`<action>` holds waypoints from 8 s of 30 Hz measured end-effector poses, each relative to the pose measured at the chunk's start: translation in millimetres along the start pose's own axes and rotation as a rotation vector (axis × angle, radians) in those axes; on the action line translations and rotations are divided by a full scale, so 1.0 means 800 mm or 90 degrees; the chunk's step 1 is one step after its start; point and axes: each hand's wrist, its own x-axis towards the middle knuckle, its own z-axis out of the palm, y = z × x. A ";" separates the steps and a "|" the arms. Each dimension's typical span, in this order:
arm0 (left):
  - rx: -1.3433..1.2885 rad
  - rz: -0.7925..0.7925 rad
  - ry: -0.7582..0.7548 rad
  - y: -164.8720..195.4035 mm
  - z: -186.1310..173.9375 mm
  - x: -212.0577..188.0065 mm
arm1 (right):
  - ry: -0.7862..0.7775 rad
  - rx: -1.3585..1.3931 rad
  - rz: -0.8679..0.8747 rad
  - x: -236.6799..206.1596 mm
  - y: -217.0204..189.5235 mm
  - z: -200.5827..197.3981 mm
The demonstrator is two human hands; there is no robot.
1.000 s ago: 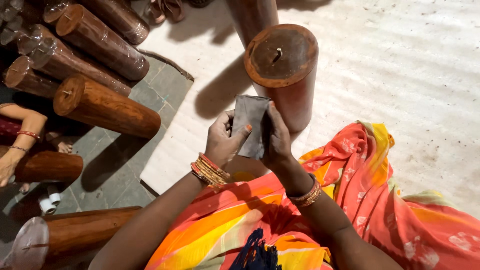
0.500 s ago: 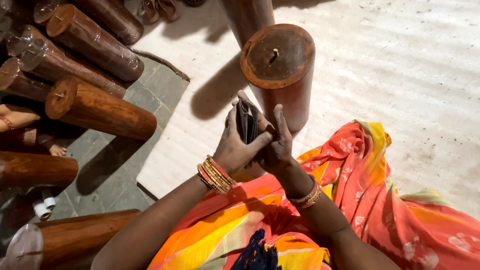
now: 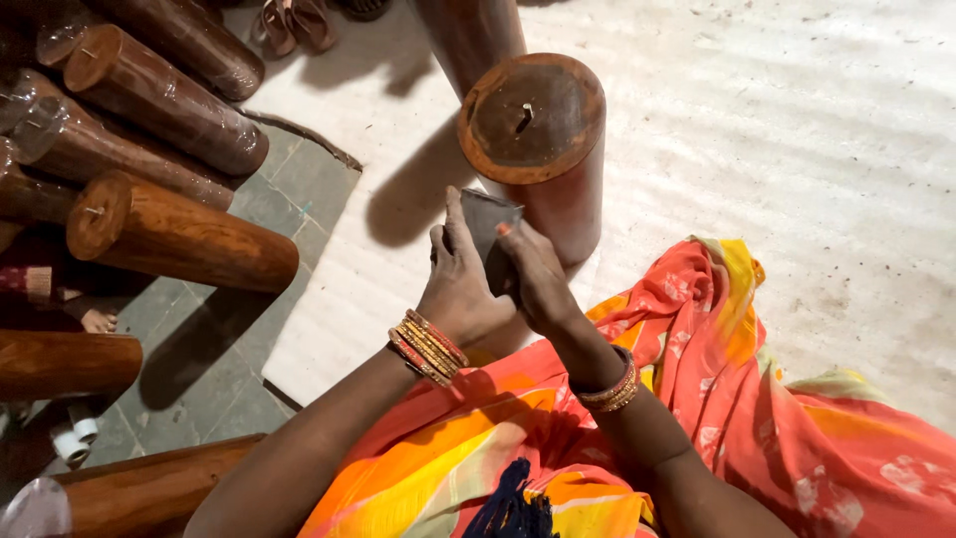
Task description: The person sits on the floor and sands the surface and ends of wooden cylindrical pieces using a sanding block, rotating each piece to sand different sides. After sanding, the person wipes a piece with a red cloth.
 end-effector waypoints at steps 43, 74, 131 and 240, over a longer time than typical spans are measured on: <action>0.057 0.128 0.183 -0.025 0.025 0.238 | -0.367 -1.627 0.096 0.101 -0.193 0.053; 0.241 0.460 0.007 0.050 0.056 0.140 | 0.467 -0.749 0.055 0.068 -0.254 -0.141; -0.049 -0.027 0.225 -0.224 -0.063 0.082 | 0.416 -1.332 0.121 -0.013 -0.074 -0.238; 0.151 -0.037 0.152 -0.224 -0.014 0.059 | 0.254 -1.265 0.015 0.078 0.035 -0.001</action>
